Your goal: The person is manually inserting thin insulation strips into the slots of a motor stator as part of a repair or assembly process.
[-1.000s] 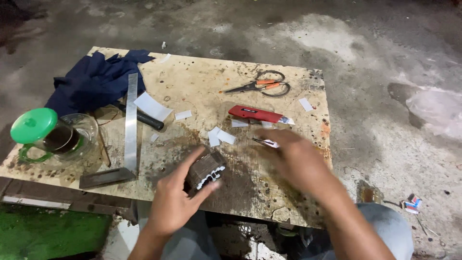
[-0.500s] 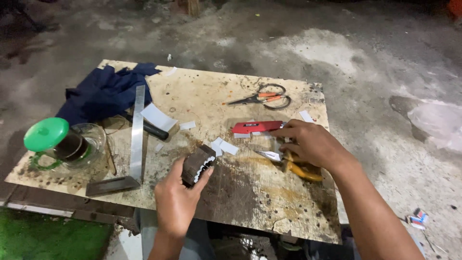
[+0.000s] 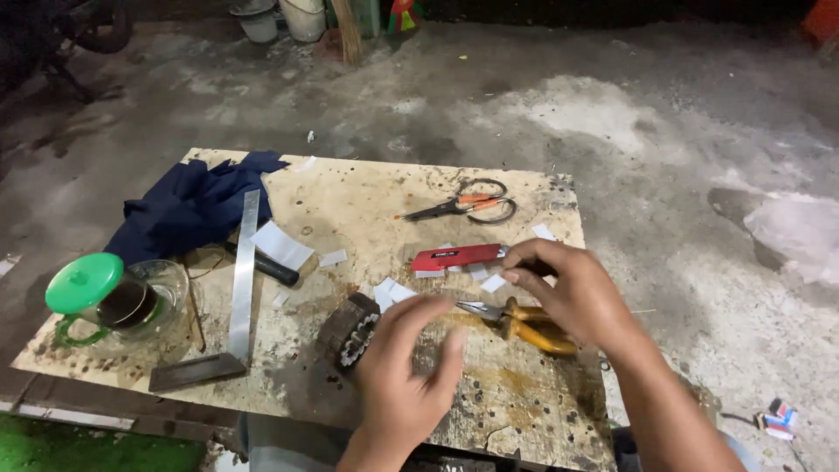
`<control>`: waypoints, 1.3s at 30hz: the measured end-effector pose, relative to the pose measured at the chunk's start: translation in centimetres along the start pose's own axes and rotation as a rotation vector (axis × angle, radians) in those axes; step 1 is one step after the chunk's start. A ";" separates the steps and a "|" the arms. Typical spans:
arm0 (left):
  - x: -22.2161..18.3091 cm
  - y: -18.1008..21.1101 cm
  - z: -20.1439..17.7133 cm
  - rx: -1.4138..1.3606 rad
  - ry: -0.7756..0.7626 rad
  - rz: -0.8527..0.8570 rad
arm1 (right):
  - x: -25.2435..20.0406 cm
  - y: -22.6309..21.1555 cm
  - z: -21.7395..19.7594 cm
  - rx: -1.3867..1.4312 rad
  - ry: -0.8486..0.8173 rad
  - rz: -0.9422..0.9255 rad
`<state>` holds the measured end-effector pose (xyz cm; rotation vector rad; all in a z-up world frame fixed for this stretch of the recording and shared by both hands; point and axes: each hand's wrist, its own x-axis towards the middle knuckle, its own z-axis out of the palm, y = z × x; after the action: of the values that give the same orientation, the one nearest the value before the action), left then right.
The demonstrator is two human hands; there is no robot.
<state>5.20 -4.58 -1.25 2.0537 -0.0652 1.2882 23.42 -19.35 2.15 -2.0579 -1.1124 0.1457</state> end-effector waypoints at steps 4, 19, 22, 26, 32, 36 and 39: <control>2.3 -0.1 1.9 -0.011 -0.260 -0.311 | -1.9 -1.2 0.7 0.262 0.105 -0.124; 0.0 -0.7 0.8 -0.210 -0.169 -0.328 | -3.5 -1.8 1.5 0.658 -0.143 0.068; -0.3 -0.8 0.7 -0.162 -0.154 -0.297 | -3.3 -2.3 1.7 0.574 -0.120 0.070; -0.5 -0.4 0.6 -0.177 -0.102 -0.277 | -3.5 -3.7 2.0 0.511 -0.002 0.111; -1.1 -0.6 0.6 -0.212 -0.061 -0.268 | -3.7 -5.3 2.9 0.339 0.114 0.094; -0.8 -0.2 0.6 -0.216 -0.041 -0.248 | -4.0 -5.3 3.4 0.205 0.156 0.089; -1.1 -0.1 1.0 -0.232 -0.040 -0.248 | -4.1 -6.3 3.5 0.184 0.221 0.032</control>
<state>5.44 -5.37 -2.43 1.8259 0.0207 1.0368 15.28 -18.42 2.98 -1.8781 -0.8968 0.0334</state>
